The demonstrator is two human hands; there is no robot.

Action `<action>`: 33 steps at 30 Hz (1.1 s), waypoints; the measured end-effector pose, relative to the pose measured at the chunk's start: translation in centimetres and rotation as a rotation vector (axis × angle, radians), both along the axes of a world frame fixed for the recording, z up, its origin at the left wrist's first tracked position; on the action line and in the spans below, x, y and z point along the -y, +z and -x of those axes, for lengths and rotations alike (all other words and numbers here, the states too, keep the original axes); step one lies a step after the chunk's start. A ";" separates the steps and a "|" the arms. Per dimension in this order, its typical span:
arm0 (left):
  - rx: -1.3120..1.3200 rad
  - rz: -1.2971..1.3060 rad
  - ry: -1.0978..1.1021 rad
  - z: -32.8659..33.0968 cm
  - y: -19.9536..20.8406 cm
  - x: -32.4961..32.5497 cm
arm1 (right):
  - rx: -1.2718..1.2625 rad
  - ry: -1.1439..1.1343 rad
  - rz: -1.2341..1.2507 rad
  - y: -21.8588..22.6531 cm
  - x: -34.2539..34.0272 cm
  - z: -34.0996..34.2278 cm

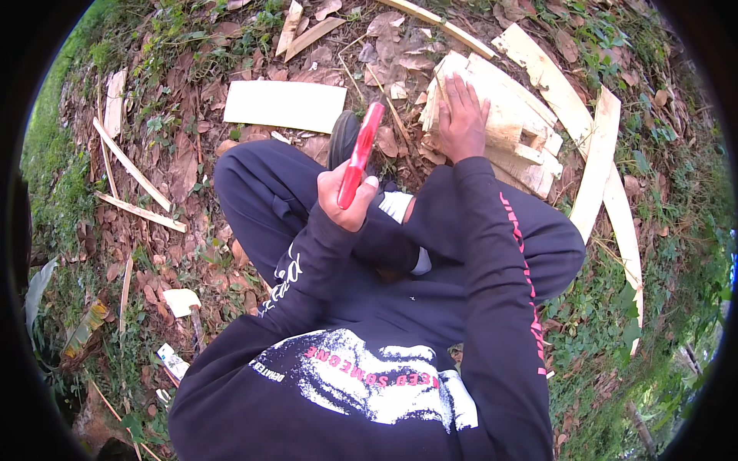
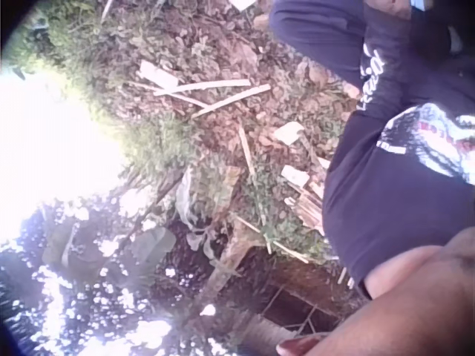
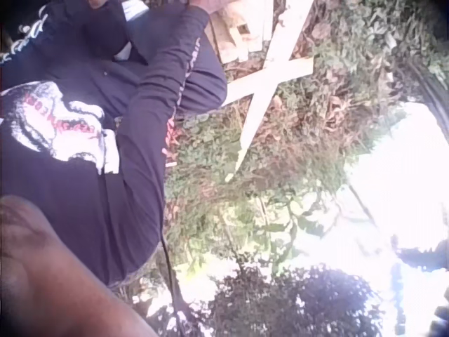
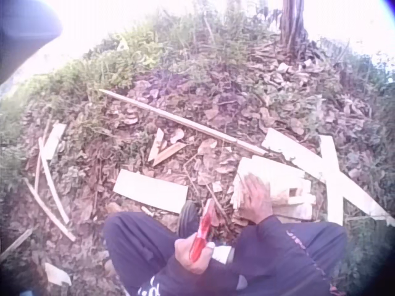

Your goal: The person sits on the ground and uses a red hand saw to cut a piece of light-colored wood into smaller sections. The person repeatedly positions the wood, saws through it, and places the cut pieces aside on the ground.

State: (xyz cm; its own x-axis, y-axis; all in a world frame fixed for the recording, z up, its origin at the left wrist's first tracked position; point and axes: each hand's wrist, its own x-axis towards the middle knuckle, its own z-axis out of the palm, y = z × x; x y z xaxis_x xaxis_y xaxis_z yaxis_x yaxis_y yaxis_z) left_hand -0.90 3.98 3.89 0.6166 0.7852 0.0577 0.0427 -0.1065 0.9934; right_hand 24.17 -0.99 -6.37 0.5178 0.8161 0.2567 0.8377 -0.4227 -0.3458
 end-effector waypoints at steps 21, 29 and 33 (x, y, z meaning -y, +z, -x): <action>0.168 0.221 0.052 0.5 -4.2 -0.1 | -0.111 0.023 -0.039 5.5 4.0 0.7; 0.153 0.184 0.076 0.4 -4.4 0.5 | -0.087 0.045 0.272 10.6 3.5 -1.5; 0.159 0.170 0.083 0.4 -4.1 0.5 | 0.001 0.132 0.407 14.6 2.7 -3.2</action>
